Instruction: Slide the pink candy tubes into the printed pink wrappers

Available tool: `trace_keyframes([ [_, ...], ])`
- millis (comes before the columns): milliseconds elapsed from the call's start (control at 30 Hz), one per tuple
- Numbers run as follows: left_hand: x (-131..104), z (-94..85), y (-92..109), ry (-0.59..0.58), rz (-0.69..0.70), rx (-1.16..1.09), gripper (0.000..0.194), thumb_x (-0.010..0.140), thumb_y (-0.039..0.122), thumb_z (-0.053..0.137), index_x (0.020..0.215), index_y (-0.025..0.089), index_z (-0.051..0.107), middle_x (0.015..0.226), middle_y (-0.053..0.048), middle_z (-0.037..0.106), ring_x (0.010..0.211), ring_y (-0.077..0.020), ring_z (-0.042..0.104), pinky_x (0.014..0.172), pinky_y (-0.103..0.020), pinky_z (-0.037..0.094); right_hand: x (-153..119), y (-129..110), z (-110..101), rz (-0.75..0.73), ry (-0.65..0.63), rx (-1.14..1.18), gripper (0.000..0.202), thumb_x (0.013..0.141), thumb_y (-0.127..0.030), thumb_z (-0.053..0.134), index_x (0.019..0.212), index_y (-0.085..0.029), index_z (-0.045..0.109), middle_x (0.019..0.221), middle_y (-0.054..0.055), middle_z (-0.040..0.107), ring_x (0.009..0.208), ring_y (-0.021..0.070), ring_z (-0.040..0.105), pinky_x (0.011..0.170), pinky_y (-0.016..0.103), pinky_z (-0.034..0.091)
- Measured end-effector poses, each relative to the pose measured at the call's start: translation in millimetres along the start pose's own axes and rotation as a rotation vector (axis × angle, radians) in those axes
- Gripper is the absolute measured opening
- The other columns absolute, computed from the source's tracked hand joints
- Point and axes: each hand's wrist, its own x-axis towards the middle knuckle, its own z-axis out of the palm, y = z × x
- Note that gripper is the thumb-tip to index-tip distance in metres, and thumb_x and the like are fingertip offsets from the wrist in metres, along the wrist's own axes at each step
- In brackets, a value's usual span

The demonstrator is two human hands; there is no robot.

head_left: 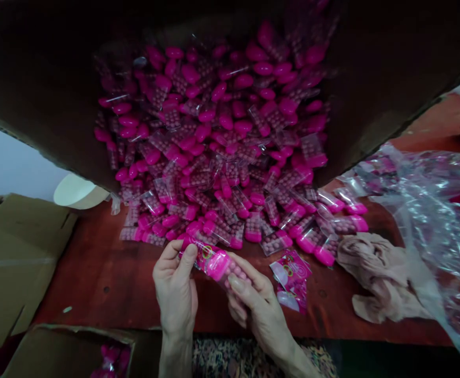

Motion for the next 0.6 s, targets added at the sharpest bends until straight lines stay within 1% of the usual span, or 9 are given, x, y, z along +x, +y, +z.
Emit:
trace_keyframes([
  [100,12,-1.9,6,0.106,0.073,-0.002,0.026,0.053,0.021,0.081,0.068,0.015,0.061,0.056,0.006,0.063,0.048,-0.0052,0.055,0.048,-0.014,0.045,-3,2,-6,-0.027,0.029,-0.128,0.041,0.083,-0.036,0.060,0.121,-0.020,0.056,0.050,-0.008,0.039,0.039,0.0032,0.028,0.036,0.015,0.023],
  [167,20,-4.8,10,0.169,0.137,-0.005,0.026,0.053,0.020,0.081,0.068,0.014,0.061,0.056,0.006,0.062,0.047,-0.0049,0.054,0.047,-0.014,0.044,-3,4,-10,-0.007,0.047,-0.130,0.043,0.083,-0.037,0.059,0.122,-0.020,0.055,0.048,-0.009,0.037,0.039,0.0035,0.027,0.036,0.015,0.023],
  [200,23,-6.3,11,0.180,0.161,-0.005,0.026,0.052,0.019,0.081,0.068,0.014,0.061,0.056,0.006,0.062,0.047,-0.0047,0.054,0.047,-0.014,0.043,-3,4,-11,0.000,0.055,-0.115,0.044,0.083,-0.037,0.059,0.122,-0.019,0.054,0.047,-0.010,0.035,0.038,0.0036,0.025,0.036,0.015,0.023],
  [267,25,-8.1,12,0.164,0.177,0.003,0.025,0.051,0.018,0.081,0.067,0.014,0.062,0.056,0.006,0.062,0.050,-0.0043,0.055,0.050,-0.013,0.044,-1,4,-11,-0.003,0.073,-0.087,0.044,0.082,-0.038,0.060,0.122,-0.019,0.054,0.045,-0.010,0.034,0.037,0.0035,0.024,0.035,0.015,0.023],
  [333,23,-7.8,11,0.134,0.157,0.016,0.024,0.052,0.019,0.081,0.067,0.014,0.063,0.057,0.006,0.061,0.051,-0.0040,0.054,0.052,-0.013,0.043,1,4,-9,-0.023,0.097,-0.078,0.045,0.082,-0.038,0.061,0.122,-0.019,0.055,0.045,-0.010,0.034,0.037,0.0036,0.024,0.035,0.015,0.024],
  [533,7,0.1,0,0.058,0.062,0.006,0.020,0.056,0.020,0.079,0.069,0.015,0.064,0.061,0.005,0.062,0.055,-0.0049,0.056,0.055,-0.014,0.044,4,3,0,-0.140,0.239,-0.079,0.044,0.080,-0.038,0.063,0.121,-0.022,0.056,0.055,-0.006,0.042,0.040,0.0034,0.029,0.035,0.015,0.025],
  [600,2,3.5,-3,0.036,0.034,-0.004,0.020,0.057,0.021,0.079,0.070,0.016,0.064,0.062,0.005,0.063,0.055,-0.0055,0.056,0.056,-0.015,0.045,4,3,1,-0.167,0.282,-0.080,0.046,0.080,-0.039,0.063,0.122,-0.022,0.055,0.056,-0.006,0.042,0.040,0.0037,0.030,0.036,0.015,0.027],
])
